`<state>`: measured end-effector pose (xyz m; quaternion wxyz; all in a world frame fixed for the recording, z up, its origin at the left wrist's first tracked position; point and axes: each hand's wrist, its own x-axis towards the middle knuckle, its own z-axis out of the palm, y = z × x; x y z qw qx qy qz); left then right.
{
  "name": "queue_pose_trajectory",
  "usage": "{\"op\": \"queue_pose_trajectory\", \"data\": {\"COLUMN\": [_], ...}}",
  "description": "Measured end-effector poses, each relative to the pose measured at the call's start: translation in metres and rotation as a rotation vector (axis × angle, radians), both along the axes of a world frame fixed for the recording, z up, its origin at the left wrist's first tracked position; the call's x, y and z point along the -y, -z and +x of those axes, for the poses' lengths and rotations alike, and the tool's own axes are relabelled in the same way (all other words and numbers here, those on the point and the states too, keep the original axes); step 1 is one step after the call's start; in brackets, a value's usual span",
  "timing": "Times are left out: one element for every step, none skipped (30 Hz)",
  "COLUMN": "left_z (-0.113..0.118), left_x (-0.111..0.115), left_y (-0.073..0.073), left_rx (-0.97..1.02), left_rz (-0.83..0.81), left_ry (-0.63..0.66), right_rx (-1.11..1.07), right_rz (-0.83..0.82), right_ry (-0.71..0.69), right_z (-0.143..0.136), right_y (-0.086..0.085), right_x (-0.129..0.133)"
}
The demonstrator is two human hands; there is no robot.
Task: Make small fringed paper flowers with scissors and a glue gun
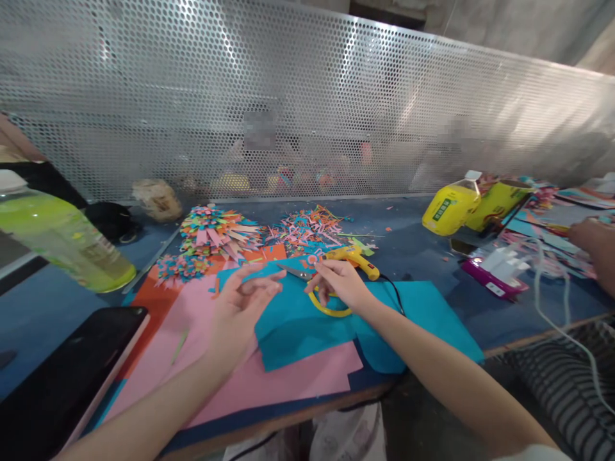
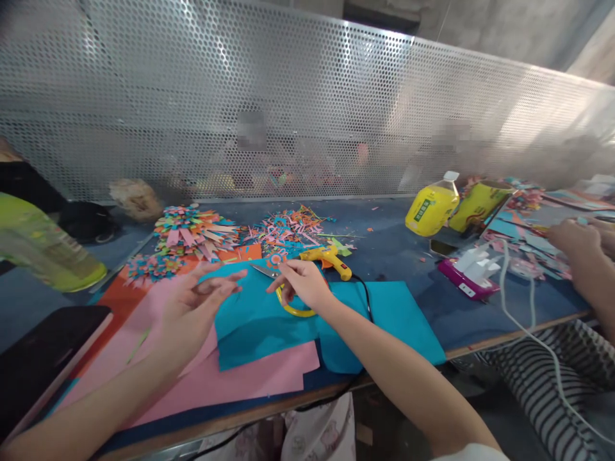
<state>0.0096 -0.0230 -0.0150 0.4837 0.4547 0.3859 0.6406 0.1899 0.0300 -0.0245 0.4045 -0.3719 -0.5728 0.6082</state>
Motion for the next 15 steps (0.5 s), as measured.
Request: {"op": "queue_pose_trajectory", "data": {"left_z": [-0.001, -0.002, -0.003, -0.003, -0.003, -0.003, -0.003, -0.004, -0.005, -0.007, -0.009, -0.011, -0.013, -0.014, -0.013], "left_x": [0.0, 0.0, 0.001, 0.002, 0.003, 0.005, 0.007, 0.01, 0.012, 0.015, 0.018, 0.02, 0.023, 0.026, 0.028], "left_y": [-0.004, -0.008, -0.011, -0.013, -0.014, -0.014, -0.013, -0.011, -0.009, -0.007, -0.005, -0.001, 0.003, 0.009, 0.016], "left_rx": [0.06, 0.113, 0.155, 0.182, 0.2, 0.203, 0.189, 0.158, 0.109, 0.045, -0.024, -0.096, -0.158, -0.2, -0.22], "left_rz": [0.019, 0.016, -0.012, -0.056, -0.1, -0.146, -0.194, -0.243, -0.301, -0.36, -0.41, -0.46, -0.502, -0.532, -0.561], "left_ry": [-0.013, -0.021, -0.008, 0.034, 0.106, 0.203, 0.324, 0.455, 0.591, 0.735, 0.885, 1.059, 1.26, 1.484, 1.744], "right_rx": [0.0, -0.001, -0.002, -0.004, -0.008, -0.01, -0.015, -0.022, -0.031, -0.042, -0.053, -0.062, -0.071, -0.075, -0.076], "right_rz": [-0.013, -0.023, -0.03, -0.035, -0.033, -0.026, -0.017, -0.006, 0.006, 0.017, 0.025, 0.029, 0.034, 0.04, 0.046], "right_ry": [0.015, 0.024, 0.029, 0.031, 0.035, 0.042, 0.053, 0.072, 0.096, 0.121, 0.143, 0.161, 0.175, 0.185, 0.197], "right_z": [0.001, 0.001, 0.002, 0.002, 0.003, 0.004, 0.005, 0.007, 0.008, 0.01, 0.011, 0.012, 0.014, 0.015, 0.016], "right_y": [0.0, 0.0, 0.0, 0.0, 0.0, 0.0, 0.0, 0.0, -0.001, -0.001, -0.002, -0.003, -0.004, -0.005, -0.006], "right_x": [-0.002, -0.003, -0.005, -0.006, -0.007, -0.009, -0.01, -0.011, -0.013, -0.014, -0.015, -0.017, -0.018, -0.019, -0.02]}}
